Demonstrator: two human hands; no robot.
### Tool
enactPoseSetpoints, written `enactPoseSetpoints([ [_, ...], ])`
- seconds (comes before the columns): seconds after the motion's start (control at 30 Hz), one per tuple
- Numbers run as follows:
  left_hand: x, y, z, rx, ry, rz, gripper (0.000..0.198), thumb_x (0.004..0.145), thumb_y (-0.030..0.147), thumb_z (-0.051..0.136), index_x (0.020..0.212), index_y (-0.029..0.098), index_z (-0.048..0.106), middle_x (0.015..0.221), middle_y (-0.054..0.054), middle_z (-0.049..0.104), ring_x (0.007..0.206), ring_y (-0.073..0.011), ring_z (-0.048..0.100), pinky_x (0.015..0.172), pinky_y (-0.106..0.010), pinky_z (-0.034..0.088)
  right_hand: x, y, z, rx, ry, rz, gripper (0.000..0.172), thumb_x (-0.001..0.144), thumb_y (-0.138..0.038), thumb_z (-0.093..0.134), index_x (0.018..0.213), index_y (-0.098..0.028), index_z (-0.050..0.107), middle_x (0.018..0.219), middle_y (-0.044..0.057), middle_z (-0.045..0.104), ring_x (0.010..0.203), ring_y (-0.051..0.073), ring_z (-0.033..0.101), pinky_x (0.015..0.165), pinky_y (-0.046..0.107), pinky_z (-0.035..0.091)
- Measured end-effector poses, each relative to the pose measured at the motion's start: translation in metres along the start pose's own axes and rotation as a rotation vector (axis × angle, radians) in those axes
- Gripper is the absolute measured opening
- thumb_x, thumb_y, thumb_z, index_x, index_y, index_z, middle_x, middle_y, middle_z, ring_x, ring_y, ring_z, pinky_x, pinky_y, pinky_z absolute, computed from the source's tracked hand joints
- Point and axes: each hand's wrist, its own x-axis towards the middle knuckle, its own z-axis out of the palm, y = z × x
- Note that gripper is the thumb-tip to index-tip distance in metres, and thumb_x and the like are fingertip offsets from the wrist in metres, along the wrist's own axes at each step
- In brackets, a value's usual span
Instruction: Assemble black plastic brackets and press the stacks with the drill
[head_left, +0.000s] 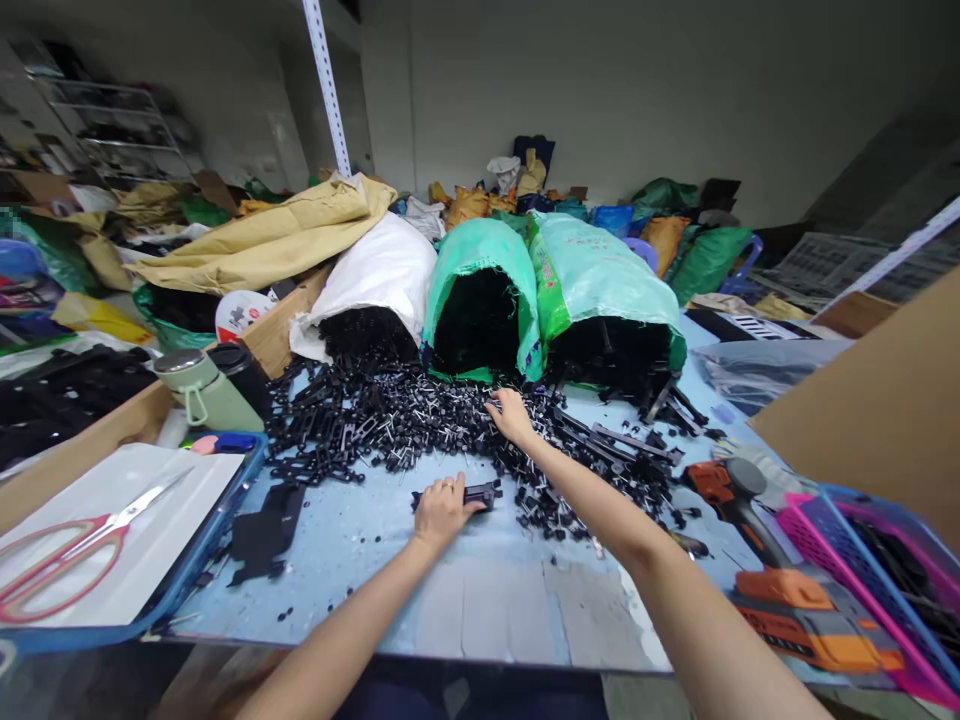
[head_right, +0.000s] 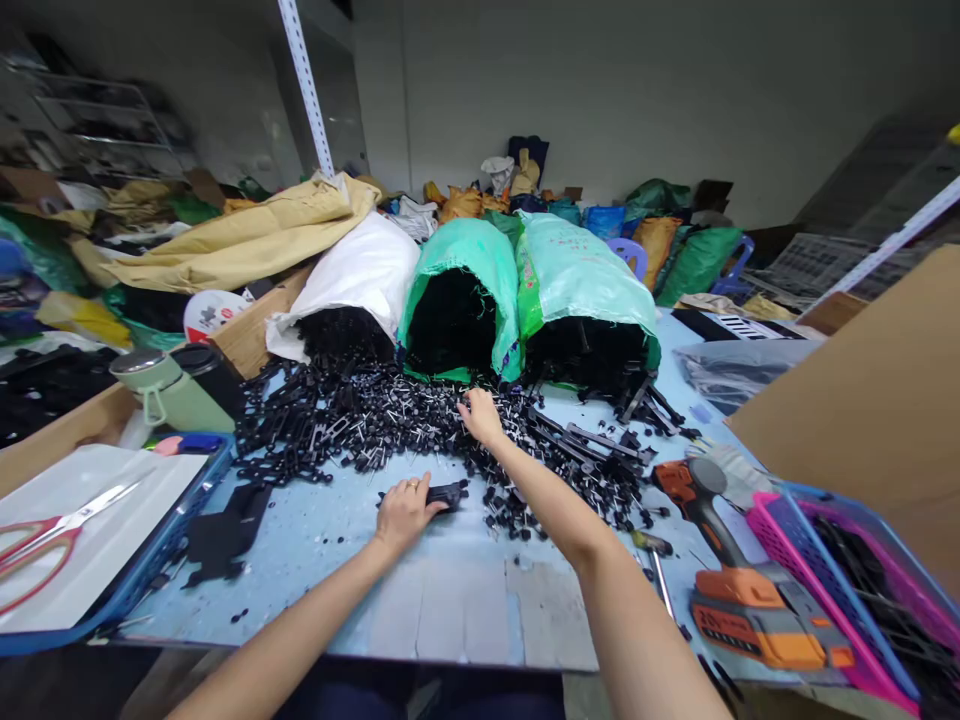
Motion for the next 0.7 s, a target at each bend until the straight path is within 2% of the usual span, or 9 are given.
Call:
enactPoseSetpoints([
  [0.07, 0.008, 0.002, 0.001, 0.014, 0.015, -0.018, 0.060, 0.080, 0.057, 0.034, 0.116, 0.012, 0.050, 0.094, -0.014, 0.059, 0.086, -0.0257, 0.053, 0.072, -0.035, 0.041, 0.038, 0.005, 0.009, -0.038, -0.008, 0.044, 0.025, 0.085, -0.029, 0.042, 0.103, -0.014, 0.049, 0.107, 0.010, 0.052, 0.103, 0.019, 0.043, 0.088, 0.028, 0.032],
  [0.17, 0.012, -0.003, -0.006, -0.006, 0.156, -0.017, 0.051, 0.082, 0.049, 0.038, 0.116, 0.012, 0.049, 0.105, -0.013, 0.056, 0.098, -0.0261, 0.048, 0.084, -0.039, 0.037, 0.080, 0.008, 0.026, -0.107, -0.019, 0.160, 0.029, 0.084, -0.028, 0.044, 0.105, -0.008, 0.048, 0.103, 0.016, 0.054, 0.100, 0.023, 0.046, 0.084, 0.031, 0.034],
  [0.23, 0.015, -0.017, -0.015, -0.017, 0.259, -0.073, 0.045, 0.084, 0.043, 0.038, 0.114, 0.012, 0.049, 0.108, -0.012, 0.054, 0.102, -0.0249, 0.045, 0.089, -0.039, 0.034, 0.098, 0.009, 0.037, -0.144, -0.019, 0.246, 0.033, 0.083, -0.027, 0.044, 0.106, -0.004, 0.047, 0.099, 0.021, 0.054, 0.098, 0.026, 0.048, 0.080, 0.034, 0.035],
  [0.33, 0.031, -0.055, -0.028, -0.001, 0.345, -0.272, 0.039, 0.086, 0.038, 0.037, 0.110, 0.011, 0.050, 0.105, -0.012, 0.055, 0.100, -0.0239, 0.046, 0.084, -0.036, 0.037, 0.112, 0.010, 0.048, -0.178, -0.019, 0.322, 0.034, 0.083, -0.026, 0.044, 0.107, -0.002, 0.046, 0.097, 0.023, 0.055, 0.098, 0.030, 0.050, 0.079, 0.038, 0.035],
  [0.47, 0.073, -0.112, -0.041, 0.056, 0.303, -0.563, 0.038, 0.084, 0.037, 0.037, 0.106, 0.008, 0.050, 0.099, -0.013, 0.056, 0.096, -0.0251, 0.049, 0.078, -0.034, 0.040, 0.119, 0.014, 0.047, -0.196, -0.041, 0.327, 0.031, 0.081, -0.025, 0.047, 0.105, -0.006, 0.050, 0.093, 0.020, 0.059, 0.095, 0.028, 0.053, 0.077, 0.036, 0.037],
  [0.57, 0.106, -0.138, -0.044, 0.046, 0.249, -0.708, 0.036, 0.082, 0.034, 0.041, 0.101, 0.005, 0.051, 0.094, -0.016, 0.057, 0.094, -0.0272, 0.049, 0.075, -0.035, 0.042, 0.112, 0.018, 0.033, -0.204, -0.034, 0.311, 0.035, 0.080, -0.031, 0.046, 0.106, -0.008, 0.052, 0.091, 0.016, 0.061, 0.091, 0.025, 0.056, 0.073, 0.032, 0.040],
  [0.63, 0.124, -0.147, -0.043, 0.014, 0.234, -0.766, 0.035, 0.079, 0.032, 0.044, 0.098, 0.003, 0.051, 0.095, -0.019, 0.055, 0.095, -0.0297, 0.049, 0.072, -0.036, 0.042, 0.095, 0.021, 0.020, -0.215, -0.016, 0.292, 0.036, 0.081, -0.033, 0.044, 0.107, -0.011, 0.054, 0.093, 0.013, 0.062, 0.091, 0.024, 0.056, 0.075, 0.030, 0.041],
  [0.7, 0.136, -0.152, -0.042, -0.028, 0.205, -0.811, 0.030, 0.077, 0.026, 0.046, 0.096, 0.003, 0.052, 0.097, -0.020, 0.054, 0.096, -0.0312, 0.049, 0.072, -0.038, 0.042, 0.062, 0.024, 0.005, -0.194, 0.024, 0.237, 0.036, 0.080, -0.034, 0.043, 0.107, -0.014, 0.055, 0.097, 0.010, 0.062, 0.093, 0.022, 0.055, 0.079, 0.029, 0.040],
])
